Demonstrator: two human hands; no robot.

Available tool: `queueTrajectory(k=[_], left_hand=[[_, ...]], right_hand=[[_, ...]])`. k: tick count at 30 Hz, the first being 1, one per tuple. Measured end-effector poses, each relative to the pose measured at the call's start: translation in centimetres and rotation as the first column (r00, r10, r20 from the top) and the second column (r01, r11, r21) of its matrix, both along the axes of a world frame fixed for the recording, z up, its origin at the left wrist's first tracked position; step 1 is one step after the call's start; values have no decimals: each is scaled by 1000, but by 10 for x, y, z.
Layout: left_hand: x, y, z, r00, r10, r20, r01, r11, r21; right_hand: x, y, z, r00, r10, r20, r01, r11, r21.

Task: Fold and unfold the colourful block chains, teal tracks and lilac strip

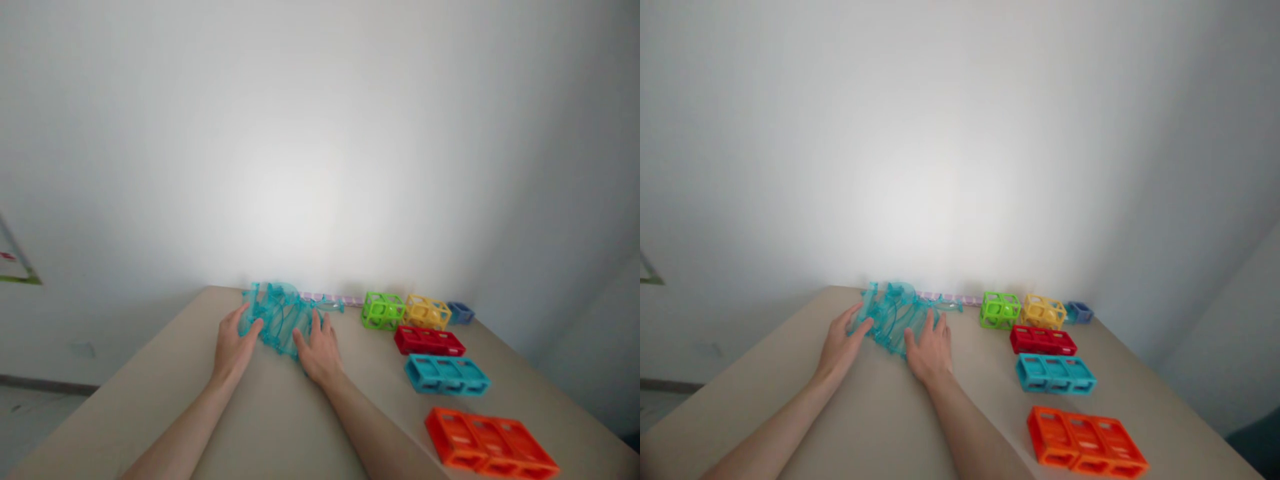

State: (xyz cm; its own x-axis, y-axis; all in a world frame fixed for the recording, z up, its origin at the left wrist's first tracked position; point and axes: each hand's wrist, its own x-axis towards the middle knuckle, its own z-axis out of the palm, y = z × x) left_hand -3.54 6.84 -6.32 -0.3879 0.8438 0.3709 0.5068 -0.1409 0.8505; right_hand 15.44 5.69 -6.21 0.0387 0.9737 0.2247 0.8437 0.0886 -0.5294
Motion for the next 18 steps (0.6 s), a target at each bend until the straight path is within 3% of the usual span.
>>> queueTrajectory(k=[5,10,18], left_hand=[[-11,7,-1,987,163,4,-162,987,-8],[-24,13,-4,982,191,1,-191,981,32],[-16,0,5,906,295,-303,-237,947,214]], right_hand=[[-22,10,-5,995,93,-44,-90,994,58],[-29,19,-6,983,147,-108,-132,982,138],[-21,5,5,979,143,-147,-82,930,359]])
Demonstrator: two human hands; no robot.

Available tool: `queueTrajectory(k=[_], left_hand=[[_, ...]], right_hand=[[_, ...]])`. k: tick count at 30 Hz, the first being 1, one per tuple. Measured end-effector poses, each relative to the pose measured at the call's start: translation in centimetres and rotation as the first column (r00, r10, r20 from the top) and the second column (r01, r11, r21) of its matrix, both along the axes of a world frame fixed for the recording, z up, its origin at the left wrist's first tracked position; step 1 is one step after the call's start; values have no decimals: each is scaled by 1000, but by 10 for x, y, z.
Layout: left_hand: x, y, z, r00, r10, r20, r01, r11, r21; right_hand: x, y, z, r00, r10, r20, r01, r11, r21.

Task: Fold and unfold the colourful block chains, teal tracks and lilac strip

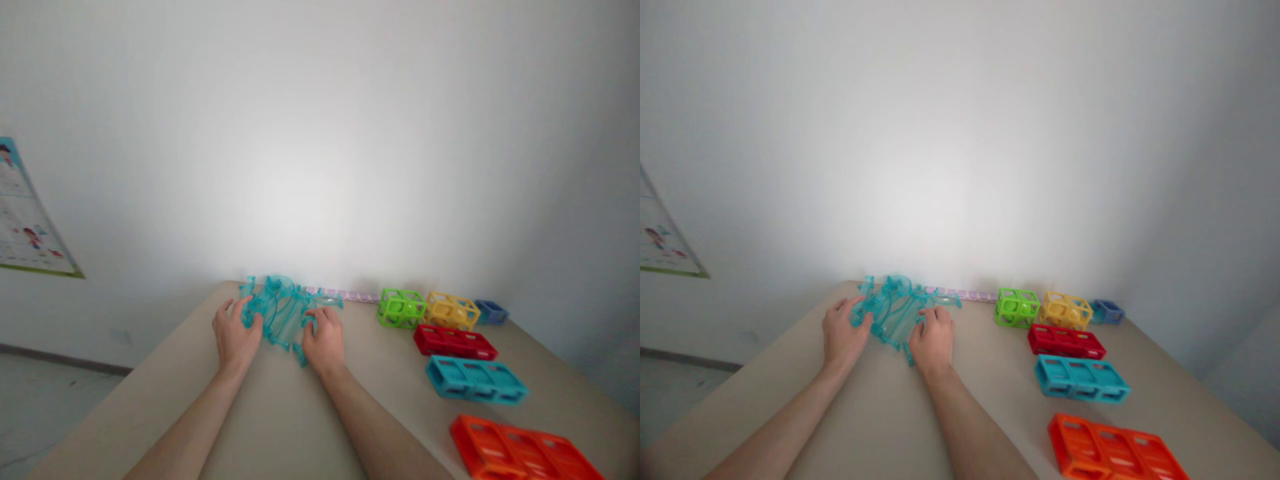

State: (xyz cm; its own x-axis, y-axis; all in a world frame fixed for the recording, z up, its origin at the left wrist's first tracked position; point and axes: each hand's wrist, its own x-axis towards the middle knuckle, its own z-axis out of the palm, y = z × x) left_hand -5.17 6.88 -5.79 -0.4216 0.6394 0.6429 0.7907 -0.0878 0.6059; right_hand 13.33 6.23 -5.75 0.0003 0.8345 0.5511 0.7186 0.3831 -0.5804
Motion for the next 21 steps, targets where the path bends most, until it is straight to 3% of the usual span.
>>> queueTrajectory(k=[2,6,13,17,21], left_hand=[[1,0,0,999,-40,1,40,999,26],[-4,7,-7,970,-125,209,123,992,24],[-14,7,-5,895,-58,443,-11,989,150],[-13,6,2,810,-118,574,-80,948,308],[-6,5,10,675,-290,679,-50,900,433]], right_hand=[[-2,-6,3,1000,21,3,-21,999,43],[-6,-13,4,996,88,24,-90,991,95],[-6,-10,0,993,115,23,-117,987,114],[-4,-9,0,992,126,12,-126,984,129],[-6,-12,0,990,139,-4,-137,977,160]])
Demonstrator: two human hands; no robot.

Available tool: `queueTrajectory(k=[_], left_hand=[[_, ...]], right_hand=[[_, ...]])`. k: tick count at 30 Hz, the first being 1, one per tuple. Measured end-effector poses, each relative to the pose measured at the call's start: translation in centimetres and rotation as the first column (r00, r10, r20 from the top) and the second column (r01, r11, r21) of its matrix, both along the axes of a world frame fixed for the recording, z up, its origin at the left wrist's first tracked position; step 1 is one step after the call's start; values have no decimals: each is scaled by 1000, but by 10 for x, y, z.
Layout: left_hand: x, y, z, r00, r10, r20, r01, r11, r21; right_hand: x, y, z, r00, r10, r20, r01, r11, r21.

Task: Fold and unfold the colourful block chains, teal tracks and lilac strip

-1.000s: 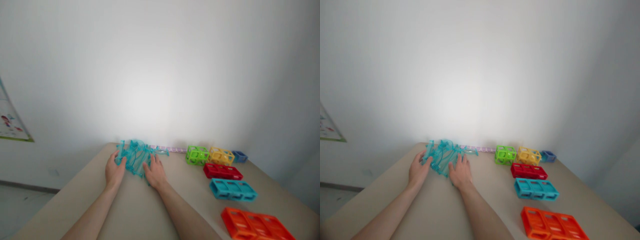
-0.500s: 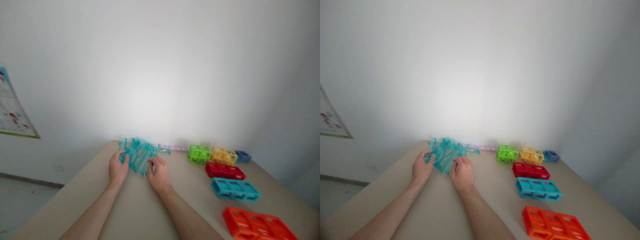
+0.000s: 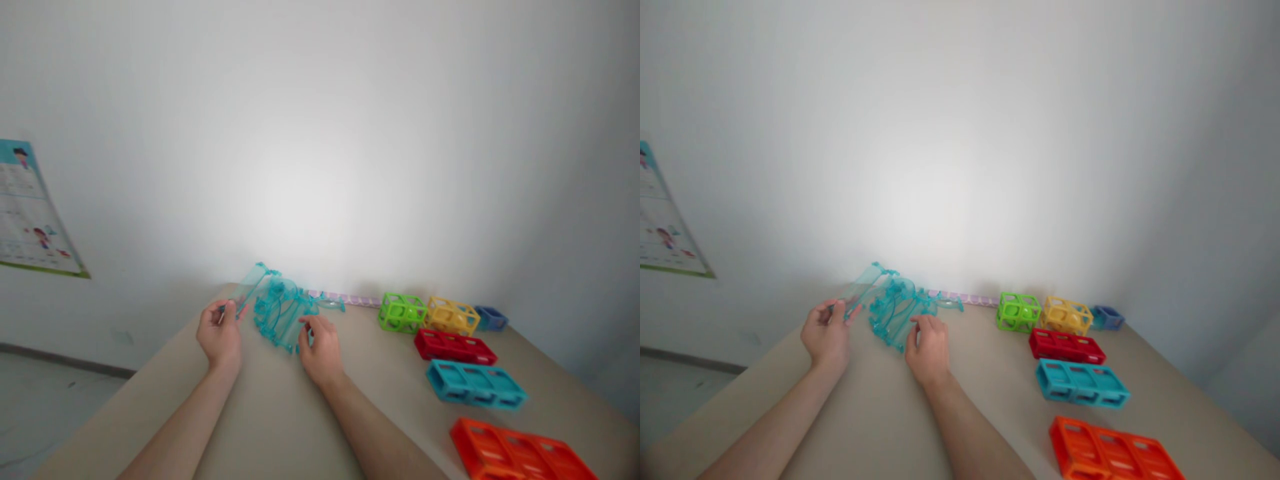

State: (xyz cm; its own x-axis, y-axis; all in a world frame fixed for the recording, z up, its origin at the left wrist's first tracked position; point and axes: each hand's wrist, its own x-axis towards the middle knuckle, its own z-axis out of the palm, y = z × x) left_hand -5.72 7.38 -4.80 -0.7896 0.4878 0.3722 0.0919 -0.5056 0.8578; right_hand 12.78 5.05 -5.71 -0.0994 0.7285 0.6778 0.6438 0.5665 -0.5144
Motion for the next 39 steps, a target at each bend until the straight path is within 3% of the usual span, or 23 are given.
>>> queueTrajectory(k=[2,3,6,8,11,16,19,25,30,39], left_hand=[[3,-5,7,976,-146,159,134,987,86],[3,-8,11,921,-271,281,234,959,157],[0,-17,24,617,-557,556,429,830,355],[-3,-20,29,486,-612,624,476,784,398],[-1,-21,29,400,-645,651,525,744,414],[15,-25,23,371,-682,630,651,675,348],[19,-25,21,375,-702,605,680,652,334],[13,-19,14,469,-683,560,668,690,281],[17,-21,14,446,-703,553,702,659,271],[-11,-6,12,440,-557,704,489,807,333]], right_hand=[[-2,-2,0,1000,4,-14,-4,1000,17],[-2,-2,0,1000,5,-22,-4,1000,25],[-4,-2,0,999,-7,-53,9,999,40],[-5,-1,0,996,-27,-81,31,998,48],[-4,-2,2,994,-7,-113,14,998,65],[-5,-14,6,958,277,-70,-270,958,92],[-7,-18,6,938,339,-67,-335,940,72],[-5,-13,7,943,284,-171,-286,958,14],[-7,-8,6,943,181,-278,-205,977,-58],[0,-1,6,909,-2,-416,-71,984,-160]])
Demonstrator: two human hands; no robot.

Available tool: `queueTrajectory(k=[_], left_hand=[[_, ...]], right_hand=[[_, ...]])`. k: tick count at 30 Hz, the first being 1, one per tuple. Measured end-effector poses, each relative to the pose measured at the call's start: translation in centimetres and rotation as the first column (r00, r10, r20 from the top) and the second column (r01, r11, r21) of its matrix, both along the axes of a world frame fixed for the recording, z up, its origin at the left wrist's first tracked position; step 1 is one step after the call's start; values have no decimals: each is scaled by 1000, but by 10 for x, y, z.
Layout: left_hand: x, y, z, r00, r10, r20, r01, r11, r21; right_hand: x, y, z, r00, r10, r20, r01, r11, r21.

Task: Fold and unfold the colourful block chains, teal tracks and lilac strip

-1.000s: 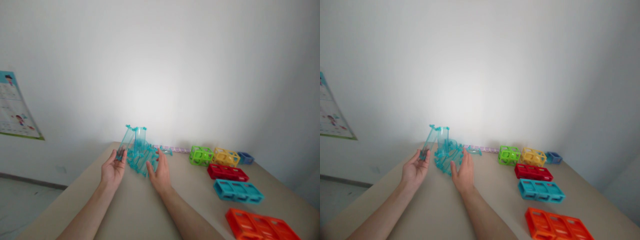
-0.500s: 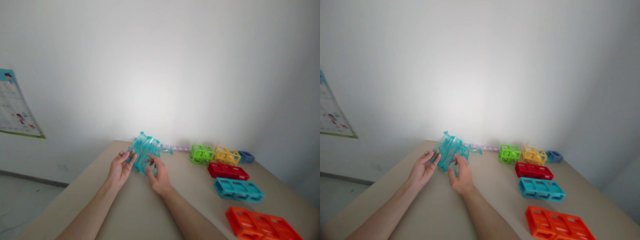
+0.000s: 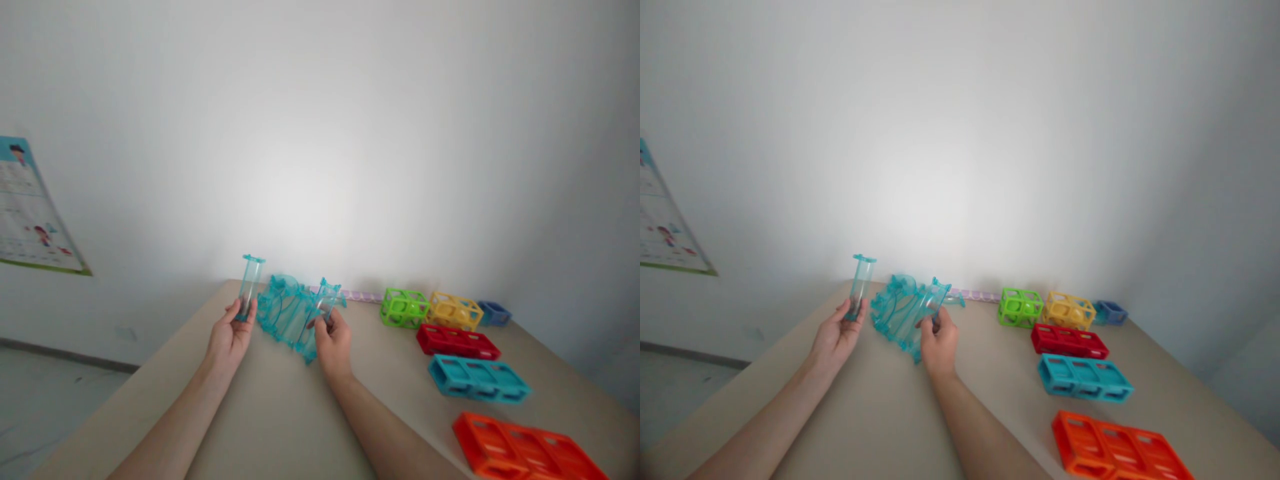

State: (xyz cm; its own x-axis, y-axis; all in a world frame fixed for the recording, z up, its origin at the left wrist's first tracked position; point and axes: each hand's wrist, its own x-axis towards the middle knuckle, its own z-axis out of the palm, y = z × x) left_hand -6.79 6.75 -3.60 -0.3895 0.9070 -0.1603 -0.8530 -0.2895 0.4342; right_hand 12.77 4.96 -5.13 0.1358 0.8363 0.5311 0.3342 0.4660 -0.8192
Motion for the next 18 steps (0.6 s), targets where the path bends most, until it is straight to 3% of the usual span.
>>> queueTrajectory(k=[4,8,13,18], left_hand=[[-8,5,-3,998,58,6,-58,998,-34],[-11,8,-7,994,110,-28,-112,991,-77],[-16,10,-9,986,159,-47,-164,978,-126],[-18,9,-4,991,136,-1,-135,985,-111]], right_hand=[[-9,-15,4,985,131,108,-131,991,-6],[-31,-36,1,920,251,300,-257,966,-18],[-45,-44,2,888,181,423,-178,983,-47],[-27,-30,8,877,26,480,-11,999,-33]])
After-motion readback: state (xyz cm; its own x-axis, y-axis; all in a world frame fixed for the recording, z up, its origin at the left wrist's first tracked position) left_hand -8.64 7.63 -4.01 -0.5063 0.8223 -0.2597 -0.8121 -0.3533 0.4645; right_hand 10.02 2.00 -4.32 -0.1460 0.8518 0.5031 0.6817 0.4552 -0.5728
